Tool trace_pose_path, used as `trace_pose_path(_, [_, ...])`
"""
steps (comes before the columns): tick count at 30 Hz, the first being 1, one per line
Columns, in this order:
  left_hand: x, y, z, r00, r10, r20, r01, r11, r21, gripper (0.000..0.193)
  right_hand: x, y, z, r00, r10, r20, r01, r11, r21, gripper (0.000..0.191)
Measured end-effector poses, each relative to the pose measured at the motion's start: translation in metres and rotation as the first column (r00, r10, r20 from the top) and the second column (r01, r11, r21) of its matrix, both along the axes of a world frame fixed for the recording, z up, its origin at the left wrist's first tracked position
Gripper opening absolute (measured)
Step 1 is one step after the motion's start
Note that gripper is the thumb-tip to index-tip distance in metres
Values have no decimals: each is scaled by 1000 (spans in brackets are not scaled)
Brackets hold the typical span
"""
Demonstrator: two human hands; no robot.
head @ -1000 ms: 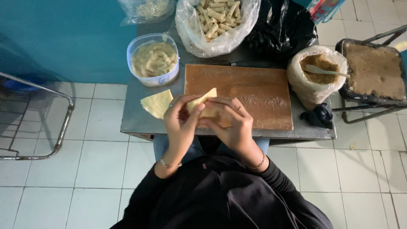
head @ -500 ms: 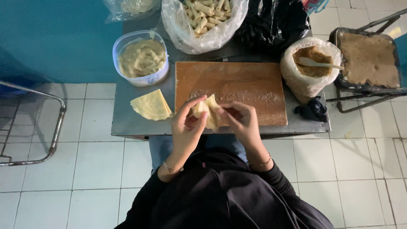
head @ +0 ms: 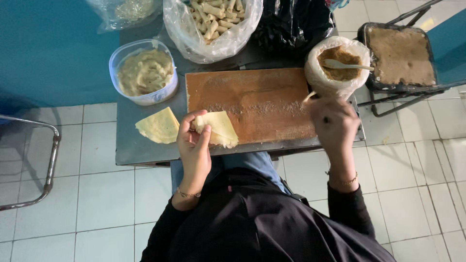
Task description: The person sits at a table and cuts thin crepe sheets into triangular pieces on a wooden board. They spoon a brown filling from a container onto the triangles, then fold the pieces into filled pastry triangles, working through the sheets one at a time.
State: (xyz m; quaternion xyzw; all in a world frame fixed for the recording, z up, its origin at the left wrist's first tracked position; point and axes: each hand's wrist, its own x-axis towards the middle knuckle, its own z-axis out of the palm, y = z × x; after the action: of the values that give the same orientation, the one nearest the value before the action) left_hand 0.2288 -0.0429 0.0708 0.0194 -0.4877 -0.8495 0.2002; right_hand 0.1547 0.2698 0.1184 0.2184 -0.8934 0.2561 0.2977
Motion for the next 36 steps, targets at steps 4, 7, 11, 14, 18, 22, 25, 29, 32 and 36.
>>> trace_pose_path(4, [-2, 3, 0, 1000, -2, 4, 2, 996, -91, 31, 14, -5, -12, 994, -8, 107, -21, 962, 271, 10])
trace_pose_path(7, [1, 4, -1, 998, 3, 62, 7, 987, -161, 31, 29, -9, -21, 991, -88, 98, 55, 952, 301, 10])
trace_pose_path(11, [3, 8, -1, 997, 1, 76, 14, 979, -203, 30, 36, -16, -21, 981, -180, 71, 145, 928, 343, 9])
trace_pose_path(14, [3, 8, 0, 996, -30, 81, 44, 982, -181, 29, 38, -24, -15, 979, -196, 51, 168, 929, 329, 9])
trace_pose_path(18, [2, 8, -1, 996, -68, 65, 82, 970, -230, 29, 43, -29, 4, 980, -132, 152, 93, 966, 240, 26])
trace_pose_path(22, [3, 10, 2, 988, -117, 97, 143, 930, -339, 31, 44, -60, 15, 965, 145, 220, -152, 988, 16, 29])
trace_pose_path(25, [8, 17, 9, 993, -110, -38, 77, 864, -498, 32, 49, -99, 14, 908, 339, 246, -283, 929, -238, 35])
trace_pose_path(29, [12, 22, 20, 989, -85, -118, 10, 849, -528, 37, 52, -122, 14, 869, 363, 336, -234, 900, -368, 38])
trace_pose_path(32, [13, 15, 23, 997, -25, 69, 65, 737, -672, 42, 48, -119, 10, 875, 395, 279, -291, 891, -349, 31])
trace_pose_path(36, [10, 15, 24, 990, -53, -131, -48, 746, -664, 42, 41, -116, 1, 829, 464, 313, -301, 841, -449, 21])
